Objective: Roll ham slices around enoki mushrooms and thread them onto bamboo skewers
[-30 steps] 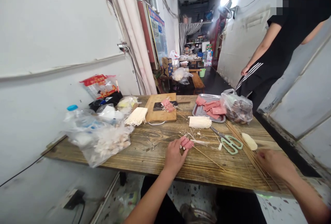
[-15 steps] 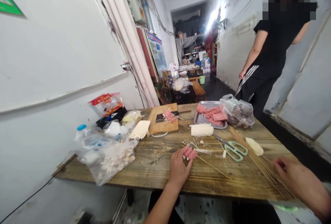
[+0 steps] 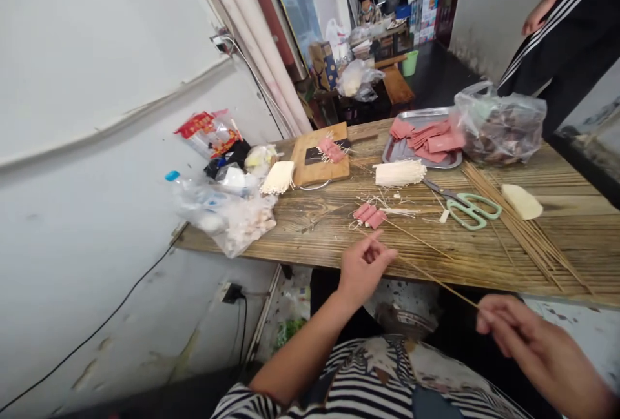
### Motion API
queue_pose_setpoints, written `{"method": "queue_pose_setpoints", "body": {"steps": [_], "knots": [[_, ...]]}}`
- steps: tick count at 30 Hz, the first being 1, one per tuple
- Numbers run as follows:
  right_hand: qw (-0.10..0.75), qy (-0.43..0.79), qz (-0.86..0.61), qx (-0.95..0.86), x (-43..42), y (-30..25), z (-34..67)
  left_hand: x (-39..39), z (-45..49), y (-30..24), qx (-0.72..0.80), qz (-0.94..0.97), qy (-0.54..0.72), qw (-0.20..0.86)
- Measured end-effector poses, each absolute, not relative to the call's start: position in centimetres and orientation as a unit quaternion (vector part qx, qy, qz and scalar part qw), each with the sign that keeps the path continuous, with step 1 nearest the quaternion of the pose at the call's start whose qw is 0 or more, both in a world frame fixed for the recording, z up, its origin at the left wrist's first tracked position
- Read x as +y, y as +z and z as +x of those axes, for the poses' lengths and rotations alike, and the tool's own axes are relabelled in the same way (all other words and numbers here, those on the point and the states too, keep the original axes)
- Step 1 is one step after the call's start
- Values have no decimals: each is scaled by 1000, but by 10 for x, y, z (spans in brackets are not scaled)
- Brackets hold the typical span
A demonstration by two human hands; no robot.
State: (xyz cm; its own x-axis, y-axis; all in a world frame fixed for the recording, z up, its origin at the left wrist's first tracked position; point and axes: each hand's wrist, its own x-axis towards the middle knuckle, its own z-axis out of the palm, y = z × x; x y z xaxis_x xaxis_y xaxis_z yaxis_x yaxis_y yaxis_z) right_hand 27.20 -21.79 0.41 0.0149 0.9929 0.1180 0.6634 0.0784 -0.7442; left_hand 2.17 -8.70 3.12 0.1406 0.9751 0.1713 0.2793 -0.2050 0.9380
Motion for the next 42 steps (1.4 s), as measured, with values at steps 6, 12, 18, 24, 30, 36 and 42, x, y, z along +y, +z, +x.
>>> {"method": "queue_pose_setpoints", "body": {"steps": [6,12,18,24,30,36,42], "knots": [[330,252,-547,-727,-199,9,242,-115,41,33,477,487,413,604],[369,83,-502,-778,-181,2,228,-98,41,23,463,645,382,473],[333,-52,-498,-799,-165,-2,245,-38,8,2,496,740,447,77],[284,-92,-505,-810,-155,3,248,-21,15,-9,523,739,410,108],[243,-132,-521,-807,-152,7,243,-20,14,-8,491,759,417,92],[227,-132,-519,-814,-151,2,242,-22,12,-9,488,750,427,130],[224,-125,-529,-809,-151,-6,241,-23,12,-7,481,753,425,147]]}}
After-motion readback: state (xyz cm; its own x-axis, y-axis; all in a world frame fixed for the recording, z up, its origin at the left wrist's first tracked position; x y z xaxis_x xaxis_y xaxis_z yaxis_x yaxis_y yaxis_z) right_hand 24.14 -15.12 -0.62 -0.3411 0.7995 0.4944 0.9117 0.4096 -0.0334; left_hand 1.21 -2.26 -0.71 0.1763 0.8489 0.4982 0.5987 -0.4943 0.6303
